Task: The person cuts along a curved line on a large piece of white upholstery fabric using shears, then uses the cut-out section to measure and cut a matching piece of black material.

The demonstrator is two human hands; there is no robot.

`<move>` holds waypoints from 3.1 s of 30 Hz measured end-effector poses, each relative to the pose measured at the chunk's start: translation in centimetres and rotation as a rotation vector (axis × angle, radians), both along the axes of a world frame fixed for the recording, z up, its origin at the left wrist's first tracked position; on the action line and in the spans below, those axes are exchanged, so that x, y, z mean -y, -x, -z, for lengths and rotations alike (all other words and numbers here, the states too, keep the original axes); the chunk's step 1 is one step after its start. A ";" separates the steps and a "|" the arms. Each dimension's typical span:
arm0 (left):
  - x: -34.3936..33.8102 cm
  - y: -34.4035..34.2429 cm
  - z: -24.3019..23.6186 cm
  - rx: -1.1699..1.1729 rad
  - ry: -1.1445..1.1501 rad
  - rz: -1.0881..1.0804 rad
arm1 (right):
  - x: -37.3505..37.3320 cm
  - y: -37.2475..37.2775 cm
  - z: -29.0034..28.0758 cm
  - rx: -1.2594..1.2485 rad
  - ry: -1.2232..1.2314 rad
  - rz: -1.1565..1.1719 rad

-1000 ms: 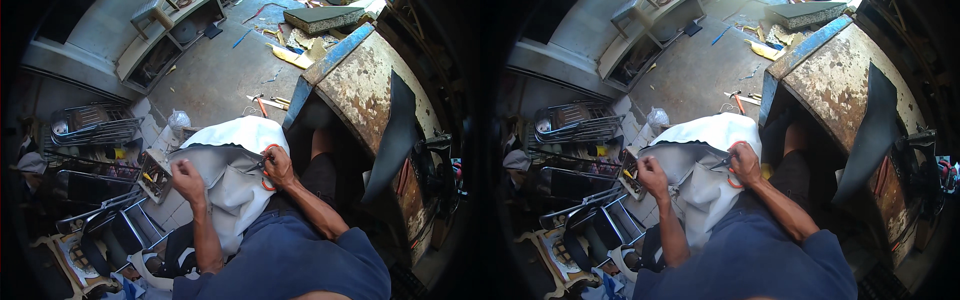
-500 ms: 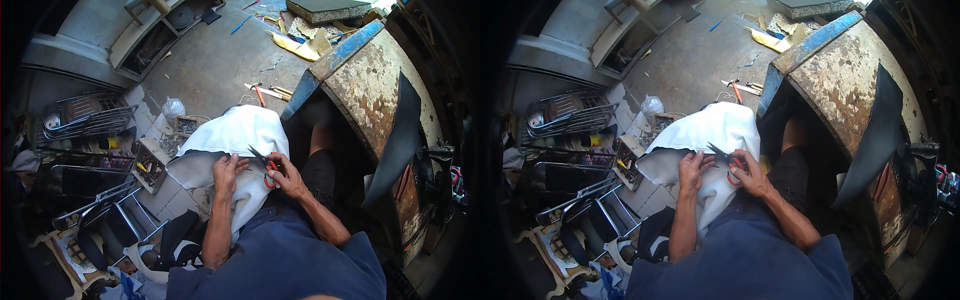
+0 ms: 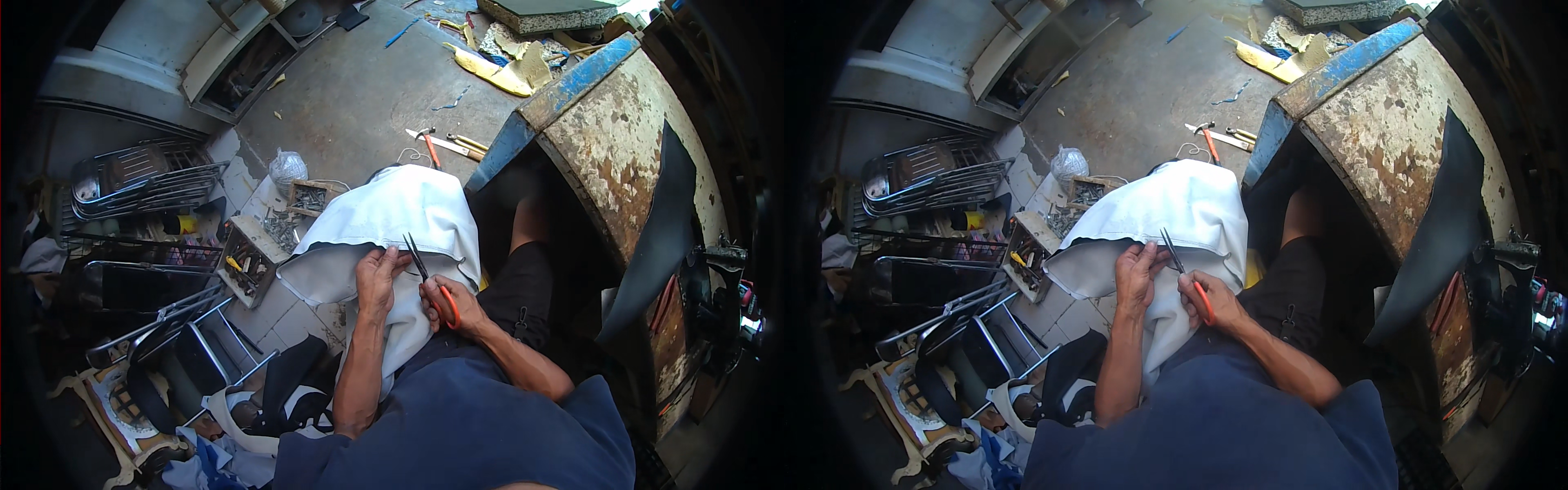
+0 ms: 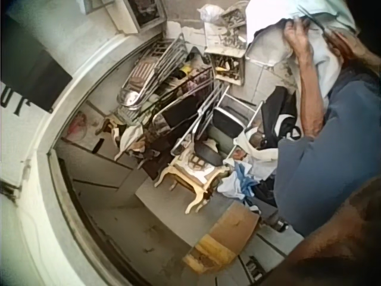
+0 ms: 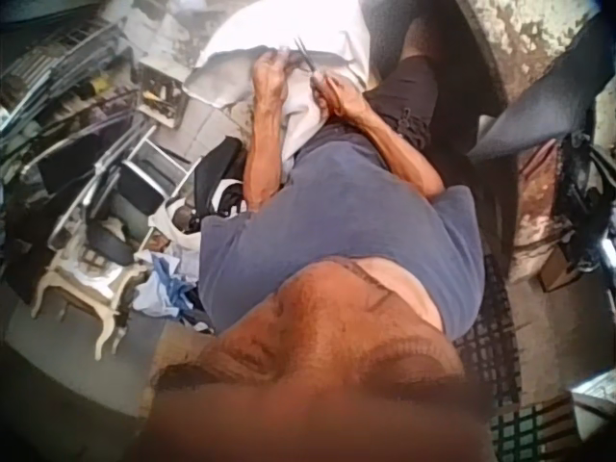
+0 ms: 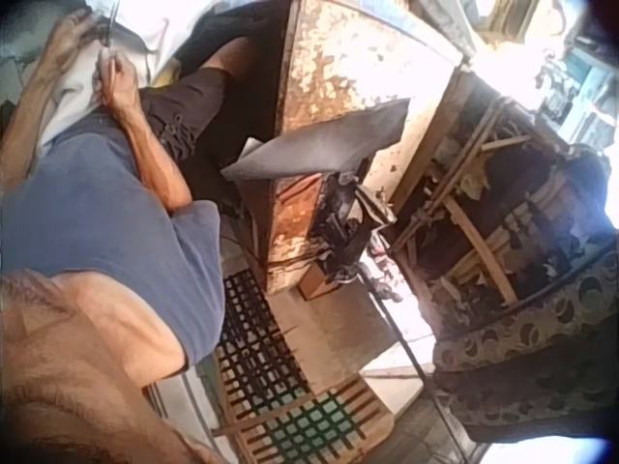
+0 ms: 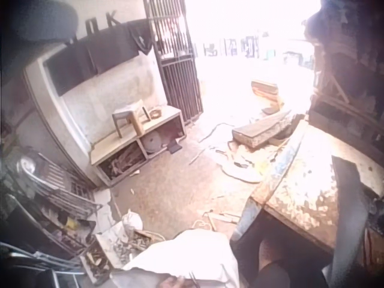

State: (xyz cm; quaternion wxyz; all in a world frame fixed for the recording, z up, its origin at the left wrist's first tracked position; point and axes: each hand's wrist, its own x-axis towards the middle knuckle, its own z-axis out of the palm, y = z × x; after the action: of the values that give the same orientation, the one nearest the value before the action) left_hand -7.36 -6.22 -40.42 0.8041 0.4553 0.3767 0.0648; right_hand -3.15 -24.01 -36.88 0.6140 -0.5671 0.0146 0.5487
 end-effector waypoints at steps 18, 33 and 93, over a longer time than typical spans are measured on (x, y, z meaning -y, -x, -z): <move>-0.1 0.0 0.1 0.012 0.062 -0.004 | -0.4 0.0 -0.5 -0.246 -0.118 0.022; -0.1 -0.1 0.7 0.039 0.009 0.011 | -1.2 0.4 -0.4 -0.138 -0.120 0.044; 2.3 -1.8 0.0 0.083 0.081 -0.111 | -0.5 0.9 0.3 0.023 -0.042 0.062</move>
State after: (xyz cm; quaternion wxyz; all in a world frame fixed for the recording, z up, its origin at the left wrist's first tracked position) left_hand -5.61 -8.54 -40.47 0.8320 0.3976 0.3700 0.1127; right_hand -4.05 -23.55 -37.14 0.6426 -0.5598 0.0138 0.5229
